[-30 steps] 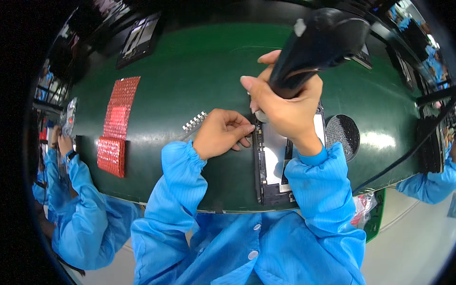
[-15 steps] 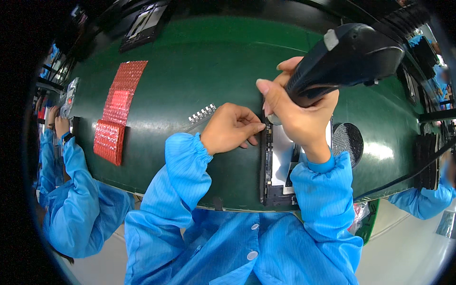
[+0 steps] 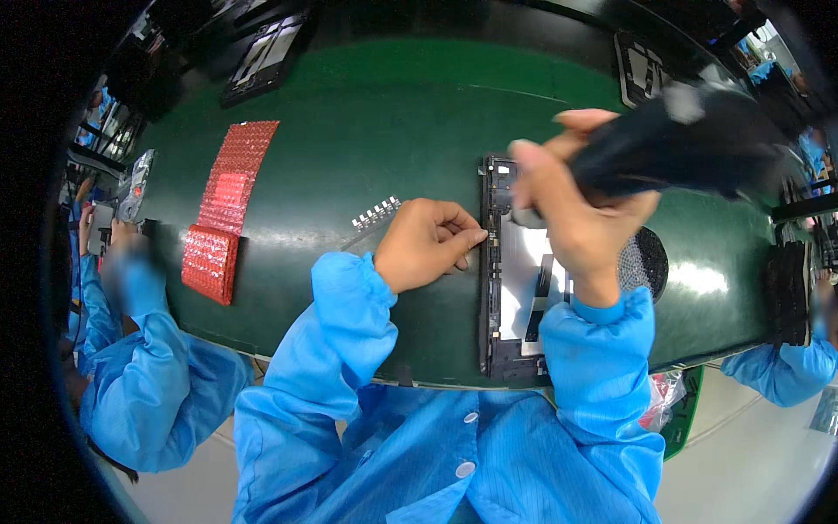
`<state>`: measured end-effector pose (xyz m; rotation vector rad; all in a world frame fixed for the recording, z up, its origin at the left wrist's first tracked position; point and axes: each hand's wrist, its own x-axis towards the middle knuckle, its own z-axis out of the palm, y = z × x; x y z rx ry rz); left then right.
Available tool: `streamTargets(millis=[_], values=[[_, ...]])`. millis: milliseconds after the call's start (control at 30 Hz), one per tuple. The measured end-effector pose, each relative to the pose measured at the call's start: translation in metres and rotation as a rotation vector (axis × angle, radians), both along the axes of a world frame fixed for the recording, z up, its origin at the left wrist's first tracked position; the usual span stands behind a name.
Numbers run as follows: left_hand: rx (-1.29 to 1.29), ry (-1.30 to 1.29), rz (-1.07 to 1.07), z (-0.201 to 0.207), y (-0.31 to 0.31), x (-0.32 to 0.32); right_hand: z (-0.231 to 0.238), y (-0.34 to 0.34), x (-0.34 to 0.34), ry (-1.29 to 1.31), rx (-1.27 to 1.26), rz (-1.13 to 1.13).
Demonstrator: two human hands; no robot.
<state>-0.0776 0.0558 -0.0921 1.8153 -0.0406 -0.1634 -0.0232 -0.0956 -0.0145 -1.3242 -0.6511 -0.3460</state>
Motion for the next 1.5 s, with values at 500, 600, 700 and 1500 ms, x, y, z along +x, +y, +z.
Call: streamTargets(millis=[500,600,700,1500], values=[[0.685,-0.976,-0.111,-0.023,-0.03,-0.024,-0.018,-0.084,-0.009,0.038,0.075,-0.237],[0.757,-0.88,-0.067,-0.006,-0.015,0.058,-0.024,-0.086,-0.021,0.15,0.058,-0.219],[0.948,-0.889,0.092,-0.003,0.015,0.125,-0.034,-0.076,-0.029,0.221,0.022,-0.166],[0.746,-0.142,0.466,0.009,0.052,-0.058,-0.038,-0.081,-0.032,0.279,-0.037,-0.204]])
